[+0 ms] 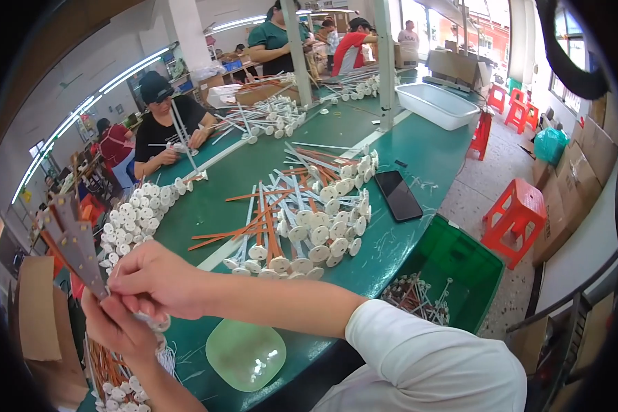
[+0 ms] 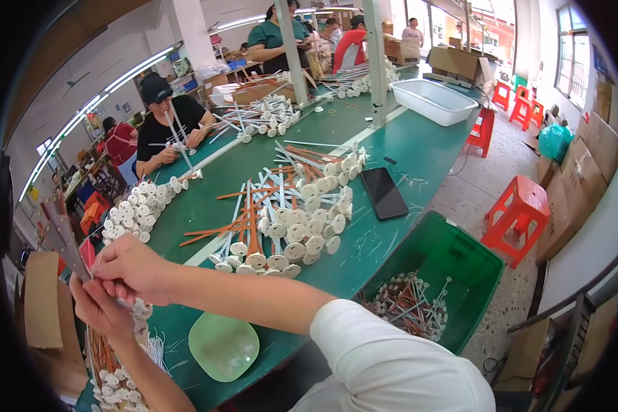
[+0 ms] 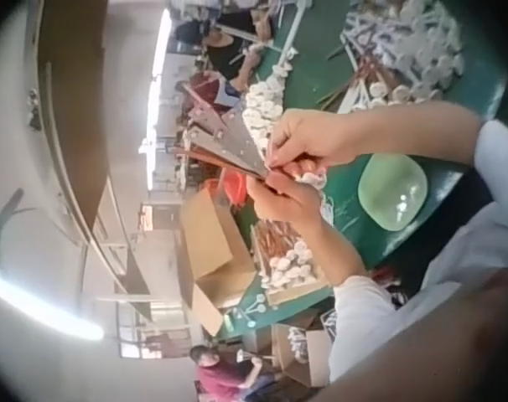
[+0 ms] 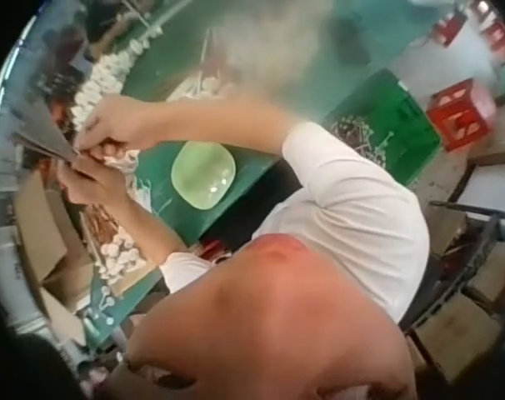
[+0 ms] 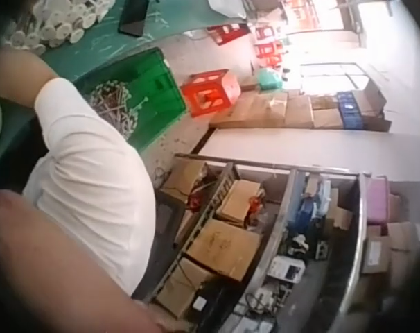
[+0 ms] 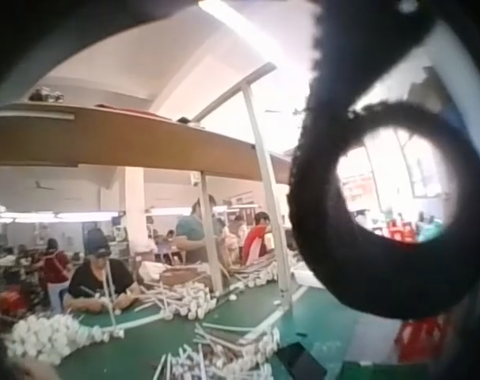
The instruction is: Assembling small industrial components by bundling strips into circular bases and securing them with wire ties.
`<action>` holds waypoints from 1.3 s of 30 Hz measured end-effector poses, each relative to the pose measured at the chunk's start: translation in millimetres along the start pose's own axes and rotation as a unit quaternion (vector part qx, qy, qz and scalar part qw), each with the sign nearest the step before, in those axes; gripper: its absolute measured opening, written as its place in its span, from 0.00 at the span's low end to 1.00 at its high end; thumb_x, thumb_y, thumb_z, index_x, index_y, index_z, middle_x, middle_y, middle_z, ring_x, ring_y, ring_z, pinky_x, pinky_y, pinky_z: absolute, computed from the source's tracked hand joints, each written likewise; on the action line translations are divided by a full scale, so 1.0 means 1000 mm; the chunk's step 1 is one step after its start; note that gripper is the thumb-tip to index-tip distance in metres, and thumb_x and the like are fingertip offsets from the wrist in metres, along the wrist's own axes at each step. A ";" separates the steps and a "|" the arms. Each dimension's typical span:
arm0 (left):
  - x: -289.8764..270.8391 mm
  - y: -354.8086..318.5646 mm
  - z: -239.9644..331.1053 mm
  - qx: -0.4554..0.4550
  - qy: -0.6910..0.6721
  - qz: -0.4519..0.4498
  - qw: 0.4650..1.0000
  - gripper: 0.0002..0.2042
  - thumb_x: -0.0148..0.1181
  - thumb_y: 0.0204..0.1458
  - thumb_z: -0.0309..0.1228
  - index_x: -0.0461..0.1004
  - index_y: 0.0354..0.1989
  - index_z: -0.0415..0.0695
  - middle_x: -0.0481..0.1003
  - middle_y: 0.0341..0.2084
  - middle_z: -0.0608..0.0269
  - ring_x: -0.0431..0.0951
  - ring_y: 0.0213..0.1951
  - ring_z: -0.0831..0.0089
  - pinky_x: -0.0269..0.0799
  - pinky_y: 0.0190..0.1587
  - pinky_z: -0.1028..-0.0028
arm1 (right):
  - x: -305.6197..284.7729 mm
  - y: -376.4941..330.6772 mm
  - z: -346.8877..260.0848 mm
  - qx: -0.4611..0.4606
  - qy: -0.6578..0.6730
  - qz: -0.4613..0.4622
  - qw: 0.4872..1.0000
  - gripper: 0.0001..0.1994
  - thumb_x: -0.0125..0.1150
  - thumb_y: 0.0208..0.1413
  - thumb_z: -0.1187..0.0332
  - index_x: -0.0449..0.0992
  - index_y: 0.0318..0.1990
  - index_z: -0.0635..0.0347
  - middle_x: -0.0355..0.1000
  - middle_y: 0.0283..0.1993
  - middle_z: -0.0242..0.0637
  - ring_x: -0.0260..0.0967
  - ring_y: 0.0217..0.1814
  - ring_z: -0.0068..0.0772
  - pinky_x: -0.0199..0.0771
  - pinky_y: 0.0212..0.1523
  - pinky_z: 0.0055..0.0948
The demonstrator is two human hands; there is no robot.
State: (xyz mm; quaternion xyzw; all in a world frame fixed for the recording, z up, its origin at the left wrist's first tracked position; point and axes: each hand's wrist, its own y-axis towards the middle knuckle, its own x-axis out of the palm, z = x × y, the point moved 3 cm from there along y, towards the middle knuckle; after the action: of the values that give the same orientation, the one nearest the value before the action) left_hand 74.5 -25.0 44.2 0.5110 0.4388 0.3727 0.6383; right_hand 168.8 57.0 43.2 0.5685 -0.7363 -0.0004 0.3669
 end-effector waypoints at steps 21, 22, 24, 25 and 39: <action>-0.009 -0.006 -0.029 -0.198 -0.170 -0.026 0.965 0.17 0.42 0.64 0.36 0.64 0.53 0.34 0.69 0.31 0.68 0.63 0.30 0.87 0.57 0.29 0.84 | 0.006 -0.006 -0.003 -0.532 -0.561 0.094 0.628 0.04 0.57 0.50 0.74 0.70 0.28 0.65 0.68 0.23 0.37 0.66 0.15 0.27 0.62 0.12 0.25; -0.007 -0.006 -0.027 -0.169 -0.136 -0.076 0.973 0.16 0.42 0.64 0.35 0.64 0.51 0.33 0.71 0.34 0.67 0.66 0.33 0.86 0.60 0.32 0.83 | 0.010 -0.009 -0.007 -0.530 -0.562 0.092 0.628 0.04 0.57 0.50 0.74 0.70 0.28 0.65 0.68 0.23 0.37 0.66 0.15 0.27 0.62 0.12 0.25; -0.005 -0.006 -0.019 -0.116 -0.103 -0.049 0.987 0.15 0.42 0.64 0.34 0.65 0.49 0.34 0.68 0.28 0.67 0.65 0.28 0.85 0.58 0.28 0.83 | 0.000 0.001 -0.002 -0.111 -0.155 0.021 0.981 0.07 0.51 0.58 0.73 0.68 0.28 0.66 0.67 0.19 0.36 0.65 0.12 0.25 0.60 0.10 0.23; -0.003 -0.004 -0.011 -0.061 -0.067 -0.024 0.996 0.14 0.42 0.64 0.34 0.66 0.47 0.34 0.66 0.22 0.68 0.63 0.24 0.85 0.56 0.25 0.82 | -0.001 0.005 0.000 -0.038 -0.033 -0.025 0.998 0.08 0.48 0.60 0.73 0.68 0.29 0.67 0.66 0.17 0.33 0.63 0.09 0.22 0.59 0.09 0.22; 0.004 0.001 -0.030 -0.157 -0.132 0.036 0.978 0.17 0.39 0.65 0.35 0.61 0.56 0.36 0.68 0.24 0.70 0.59 0.20 0.88 0.53 0.20 0.86 | 0.007 -0.012 -0.017 -0.627 -0.634 0.116 0.437 0.17 0.60 0.33 0.71 0.74 0.36 0.65 0.68 0.36 0.37 0.64 0.32 0.34 0.67 0.19 0.23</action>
State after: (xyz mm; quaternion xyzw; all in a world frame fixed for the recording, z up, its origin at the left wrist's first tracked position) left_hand 47.8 -11.1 41.4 0.4644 0.2679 0.3889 0.7492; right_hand 187.8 54.0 54.5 -0.0676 -0.6204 -0.7798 0.0501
